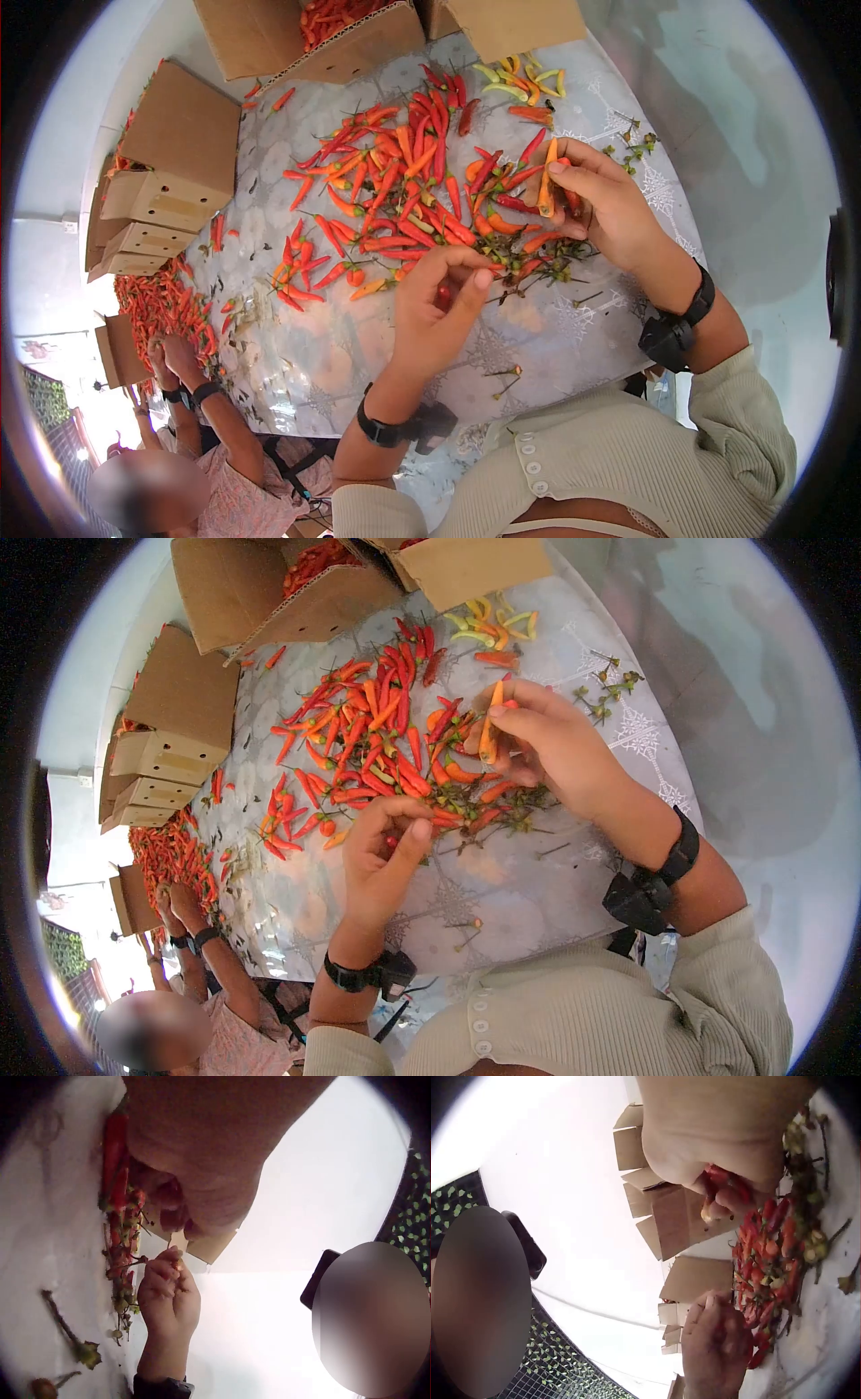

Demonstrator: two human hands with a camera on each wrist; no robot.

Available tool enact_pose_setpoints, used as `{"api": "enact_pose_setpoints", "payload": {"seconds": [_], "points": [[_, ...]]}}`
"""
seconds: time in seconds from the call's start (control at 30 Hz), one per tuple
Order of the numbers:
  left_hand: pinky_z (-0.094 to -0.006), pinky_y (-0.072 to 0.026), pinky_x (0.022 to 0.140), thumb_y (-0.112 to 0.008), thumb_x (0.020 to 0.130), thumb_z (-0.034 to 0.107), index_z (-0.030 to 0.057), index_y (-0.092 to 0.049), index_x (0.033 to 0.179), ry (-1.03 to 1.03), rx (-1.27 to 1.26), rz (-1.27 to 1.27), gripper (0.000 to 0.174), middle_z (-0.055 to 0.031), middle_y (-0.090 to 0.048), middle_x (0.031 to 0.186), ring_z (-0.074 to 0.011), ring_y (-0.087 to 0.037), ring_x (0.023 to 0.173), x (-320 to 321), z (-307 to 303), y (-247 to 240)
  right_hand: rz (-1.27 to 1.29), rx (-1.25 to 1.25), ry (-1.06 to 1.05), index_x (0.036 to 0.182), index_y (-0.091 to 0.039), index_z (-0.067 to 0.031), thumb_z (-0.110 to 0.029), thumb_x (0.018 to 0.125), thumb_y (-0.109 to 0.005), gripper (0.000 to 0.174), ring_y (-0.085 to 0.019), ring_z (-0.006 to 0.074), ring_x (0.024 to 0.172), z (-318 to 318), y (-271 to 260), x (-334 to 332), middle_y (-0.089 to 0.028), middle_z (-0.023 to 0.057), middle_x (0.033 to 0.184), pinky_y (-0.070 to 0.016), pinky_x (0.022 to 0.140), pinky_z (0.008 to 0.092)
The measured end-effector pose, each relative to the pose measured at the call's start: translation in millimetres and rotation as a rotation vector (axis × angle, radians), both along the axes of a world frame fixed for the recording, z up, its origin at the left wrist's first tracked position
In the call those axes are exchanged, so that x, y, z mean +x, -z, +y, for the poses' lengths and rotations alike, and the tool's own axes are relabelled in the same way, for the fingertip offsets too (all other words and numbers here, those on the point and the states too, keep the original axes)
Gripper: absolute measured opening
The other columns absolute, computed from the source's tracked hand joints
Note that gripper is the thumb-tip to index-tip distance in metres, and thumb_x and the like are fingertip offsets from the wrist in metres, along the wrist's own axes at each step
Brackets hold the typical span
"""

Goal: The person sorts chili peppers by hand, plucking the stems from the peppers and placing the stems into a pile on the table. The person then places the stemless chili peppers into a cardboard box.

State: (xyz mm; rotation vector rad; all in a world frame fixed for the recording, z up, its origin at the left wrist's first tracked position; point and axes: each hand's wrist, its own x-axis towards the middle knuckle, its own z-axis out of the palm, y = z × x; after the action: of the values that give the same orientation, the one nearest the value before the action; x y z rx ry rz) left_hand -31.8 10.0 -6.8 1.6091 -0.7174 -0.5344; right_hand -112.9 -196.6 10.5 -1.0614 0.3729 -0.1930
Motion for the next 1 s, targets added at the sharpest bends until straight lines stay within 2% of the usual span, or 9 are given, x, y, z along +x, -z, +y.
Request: {"api": "enact_pose_setpoints", "payload": {"seconds": [0.17, 0.27, 0.37, 0.47, 0.67, 0.77, 0.87, 0.93, 1.0], "points": [[-0.0225, -0.0375, 0.051, -0.065, 0.084, 0.011, 0.0018, -0.063, 0.087, -0.239, 0.153, -0.41, 0.01, -0.0025, -0.053, 0.066, -0.0084, -0.049, 0.058, -0.3, -6.9, -9.2, -0.028, 0.085, 0.045, 0.098, -0.05, -0.0048, -0.017, 0.092, -0.045, 0.014, -0.05, 0.0093, 0.059, -4.3, 10.3, 3.4, -0.059, 0.0074, 0.075, -0.0336, 0.045, 0.021], [-0.0261, -0.0394, 0.051, -0.068, 0.079, 0.008, 0.0039, -0.064, 0.085, -0.21, 0.299, -0.642, 0.008, -0.0051, -0.052, 0.066, -0.0149, -0.051, 0.057, 8.3, -19.2, -20.7, -0.032, 0.103, 0.087, 0.097, -0.05, -0.0051, -0.017, 0.092, -0.045, 0.014, -0.052, 0.011, 0.059, -5.1, 13.9, 5.1, -0.059, 0.0082, 0.075, -0.0363, 0.045, 0.0223], [-0.0291, -0.0415, 0.055, -0.069, 0.076, 0.011, 0.0066, -0.067, 0.086, -0.182, 0.305, -0.756, 0.011, -0.0055, -0.051, 0.066, -0.0163, -0.054, 0.062, 17.1, -33.5, -12.6, 0.001, 0.108, 0.116, 0.097, -0.049, -0.0052, -0.017, 0.092, -0.044, 0.014, -0.055, 0.013, 0.06, -5.1, 12.8, 6.7, -0.06, 0.0089, 0.076, -0.0404, 0.047, 0.0233], [-0.0346, -0.045, 0.058, -0.067, 0.076, 0.016, 0.0081, -0.068, 0.086, -0.159, 0.507, -0.916, 0.013, -0.0088, -0.055, 0.072, -0.0229, -0.058, 0.067, 22.2, -54.9, -11.0, 0.03, 0.107, 0.107, 0.098, -0.049, -0.0053, -0.017, 0.093, -0.044, 0.014, -0.057, 0.0141, 0.061, -5.1, 16.0, 6.7, -0.061, 0.0093, 0.077, -0.0431, 0.048, 0.0237], [-0.0396, -0.0474, 0.06, -0.064, 0.076, 0.022, 0.0086, -0.066, 0.081, -0.222, 0.669, -1.003, 0.014, -0.0088, -0.056, 0.081, -0.0285, -0.06, 0.072, 25.8, -66.8, -4.1, 0.032, 0.137, 0.105, 0.098, -0.05, -0.0054, -0.02, 0.094, -0.045, 0.016, -0.059, 0.0134, 0.058, -2.3, 18.7, 2.8, -0.062, 0.0086, 0.076, -0.045, 0.046, 0.0242], [-0.0386, -0.046, 0.061, -0.067, 0.074, 0.019, 0.0084, -0.068, 0.081, -0.203, 0.646, -0.925, 0.013, -0.0098, -0.056, 0.076, -0.0276, -0.058, 0.07, 27.6, -62.5, -3.2, 0.025, 0.134, 0.085, 0.099, -0.051, -0.0046, -0.023, 0.093, -0.048, 0.019, -0.059, 0.0135, 0.058, -3.7, 22.8, 1.8, -0.062, 0.0093, 0.078, -0.0486, 0.046, 0.026], [-0.0336, -0.0439, 0.056, -0.068, 0.073, 0.015, 0.0062, -0.067, 0.081, -0.221, 0.512, -0.907, 0.011, -0.0072, -0.054, 0.071, -0.0218, -0.055, 0.062, 24.9, -56.1, -7.0, 0.057, 0.075, 0.081, 0.097, -0.053, -0.0048, -0.024, 0.091, -0.053, 0.02, -0.058, 0.0119, 0.056, -0.6, 18.2, 1.2, -0.06, 0.007, 0.075, -0.0473, 0.045, 0.0252], [-0.0286, -0.0408, 0.054, -0.069, 0.074, 0.011, 0.0042, -0.067, 0.08, -0.23, 0.375, -0.781, 0.009, -0.0047, -0.052, 0.068, -0.0157, -0.051, 0.058, 22.1, -49.6, -9.8, 0.105, -0.006, 0.054, 0.095, -0.055, -0.0049, -0.025, 0.089, -0.058, 0.021, -0.057, 0.0103, 0.054, 1.0, 15.1, 0.5, -0.059, 0.0046, 0.072, -0.0449, 0.043, 0.0231], [-0.0246, -0.038, 0.052, -0.069, 0.075, 0.007, 0.0028, -0.066, 0.08, -0.22, 0.268, -0.64, 0.008, -0.0027, -0.051, 0.067, -0.0107, -0.047, 0.056, 15.8, -42.5, -15.4, 0.089, -0.107, 0.02, 0.09, -0.056, -0.0062, -0.024, 0.088, -0.061, 0.019, -0.051, 0.0065, 0.05, 3.6, 11.9, -0.7, -0.056, 0.0008, 0.066, -0.0392, 0.042, 0.02]]}}
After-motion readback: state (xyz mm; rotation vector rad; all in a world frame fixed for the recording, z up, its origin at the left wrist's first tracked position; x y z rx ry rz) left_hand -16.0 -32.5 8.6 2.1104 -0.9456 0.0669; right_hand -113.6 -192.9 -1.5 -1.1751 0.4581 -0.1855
